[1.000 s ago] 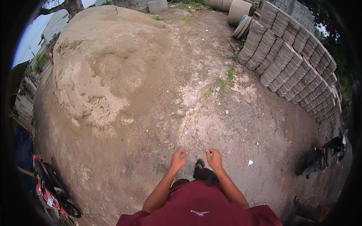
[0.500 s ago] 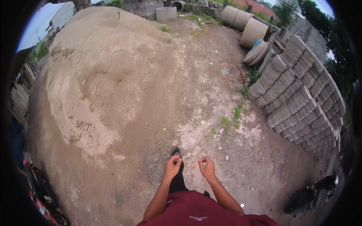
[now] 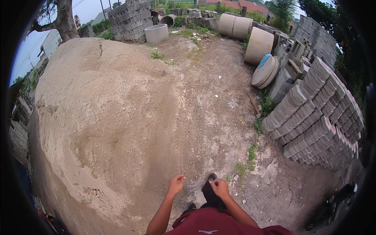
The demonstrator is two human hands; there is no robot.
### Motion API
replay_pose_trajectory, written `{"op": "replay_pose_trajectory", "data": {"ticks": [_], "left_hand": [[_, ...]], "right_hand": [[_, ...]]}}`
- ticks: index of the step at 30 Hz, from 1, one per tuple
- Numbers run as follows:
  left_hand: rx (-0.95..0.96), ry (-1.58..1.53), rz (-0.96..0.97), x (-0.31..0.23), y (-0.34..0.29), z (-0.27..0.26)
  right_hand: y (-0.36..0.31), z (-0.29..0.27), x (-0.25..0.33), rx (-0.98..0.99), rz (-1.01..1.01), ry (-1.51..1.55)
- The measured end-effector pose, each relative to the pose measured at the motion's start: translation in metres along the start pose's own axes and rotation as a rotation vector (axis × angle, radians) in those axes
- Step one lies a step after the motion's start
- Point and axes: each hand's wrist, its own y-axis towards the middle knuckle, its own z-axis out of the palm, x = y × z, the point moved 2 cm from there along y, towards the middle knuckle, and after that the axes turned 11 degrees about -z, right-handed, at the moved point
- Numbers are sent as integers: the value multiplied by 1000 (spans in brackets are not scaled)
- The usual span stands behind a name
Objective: The person picks up decorative concrete blocks from a stack on the ground and places them onto the flatbed of a small truck.
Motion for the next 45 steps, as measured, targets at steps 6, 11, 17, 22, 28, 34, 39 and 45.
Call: {"op": "replay_pose_trajectory", "data": {"ticks": [6, 11, 17, 22, 28, 34, 39, 45], "left_hand": [[78, 97, -81, -31, 166, 69], [169, 296, -86, -129, 311, 114], [139, 236, 10, -272, 475, 148], [125, 256, -12, -322, 609, 161], [163, 213, 7, -399, 819, 148], [184, 175, 63, -511, 1007, 114], [101, 161, -6, -573, 1119, 101], [84, 100, -108, -624, 1264, 141]], "right_hand": [[175, 2, -85, 81, 103, 313], [363, -44, -112, 230, 24, 86], [537, -100, -133, 109, -57, -82], [663, -115, -170, 124, 116, -82], [873, -135, -235, 142, 175, -80], [1085, -176, -236, 138, 108, -81], [1225, -185, -218, 101, 97, -86], [1416, -188, -266, 118, -13, 17]]}}
